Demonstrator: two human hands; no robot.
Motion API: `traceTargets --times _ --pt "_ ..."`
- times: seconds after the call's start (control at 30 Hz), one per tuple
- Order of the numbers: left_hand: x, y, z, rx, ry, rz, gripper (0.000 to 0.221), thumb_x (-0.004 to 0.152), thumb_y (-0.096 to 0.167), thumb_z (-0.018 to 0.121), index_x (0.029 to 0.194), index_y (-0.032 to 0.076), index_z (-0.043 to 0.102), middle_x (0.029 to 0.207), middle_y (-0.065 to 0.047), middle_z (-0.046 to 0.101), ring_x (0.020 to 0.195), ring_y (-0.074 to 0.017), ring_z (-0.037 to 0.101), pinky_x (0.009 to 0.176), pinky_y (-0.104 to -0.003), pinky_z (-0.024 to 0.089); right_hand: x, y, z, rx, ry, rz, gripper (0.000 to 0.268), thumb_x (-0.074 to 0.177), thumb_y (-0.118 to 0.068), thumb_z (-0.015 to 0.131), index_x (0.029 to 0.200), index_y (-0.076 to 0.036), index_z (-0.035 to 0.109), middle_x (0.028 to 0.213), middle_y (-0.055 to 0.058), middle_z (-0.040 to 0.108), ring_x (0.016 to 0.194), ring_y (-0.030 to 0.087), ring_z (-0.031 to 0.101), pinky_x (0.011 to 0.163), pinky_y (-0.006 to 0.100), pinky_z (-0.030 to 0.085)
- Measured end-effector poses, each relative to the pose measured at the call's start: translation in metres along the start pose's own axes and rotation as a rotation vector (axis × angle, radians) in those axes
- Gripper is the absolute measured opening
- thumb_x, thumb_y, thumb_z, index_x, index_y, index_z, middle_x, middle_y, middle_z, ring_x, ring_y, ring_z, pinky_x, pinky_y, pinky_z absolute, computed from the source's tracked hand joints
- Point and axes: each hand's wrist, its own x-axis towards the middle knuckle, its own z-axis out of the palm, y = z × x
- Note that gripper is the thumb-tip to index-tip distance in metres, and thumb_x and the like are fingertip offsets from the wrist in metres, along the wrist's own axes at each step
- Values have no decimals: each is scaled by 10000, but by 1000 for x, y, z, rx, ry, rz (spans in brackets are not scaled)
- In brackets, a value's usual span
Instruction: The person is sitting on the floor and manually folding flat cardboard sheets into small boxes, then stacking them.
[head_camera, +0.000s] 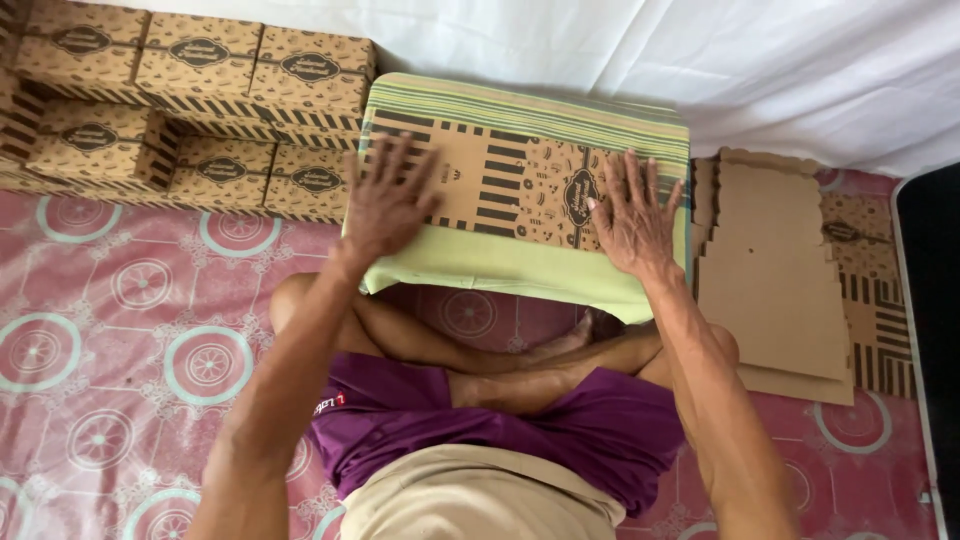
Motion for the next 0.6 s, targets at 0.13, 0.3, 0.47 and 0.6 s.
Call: traceTargets --times 0.13,0.3,0.47,0.6 --pt "-7 -40 -7 -63 -61 -124 632 1064 652 230 1627 370 288 1709 -128 129 1539 -435 107 1171 -735 77 3 2 5 2 10 26 689 1057 -585 206 1651 -238 243 1732 109 122 1563 408 88 1167 762 -2" --pt "-7 -49 -17 -113 -119 -294 691 1042 663 267 1639 317 246 1706 -161 170 1548 -468 88 1167 -776 83 11 7 0 -34 14 -87 668 1046 -546 274 1648 -258 252 1709 143 194 1543 428 163 1141 797 71" --pt "19 -31 -21 -56 -45 -194 592 1048 444 440 1563 153 439 1658 -218 284 1526 -452 171 1155 -751 124 38 -1 -1 44 82 -99 589 1049 -493 453 1559 -200 423 1588 174 432 1465 420 367 1157 772 89" --pt "45 -13 -33 -109 -1 -43 661 950 406 665 1531 148 480 1577 -235 403 1503 -454 252 1145 -754 174 67 14 7 15 65 -119 493 1037 -520 560 1448 -249 573 1381 81 611 1310 354 562 1148 777 147"
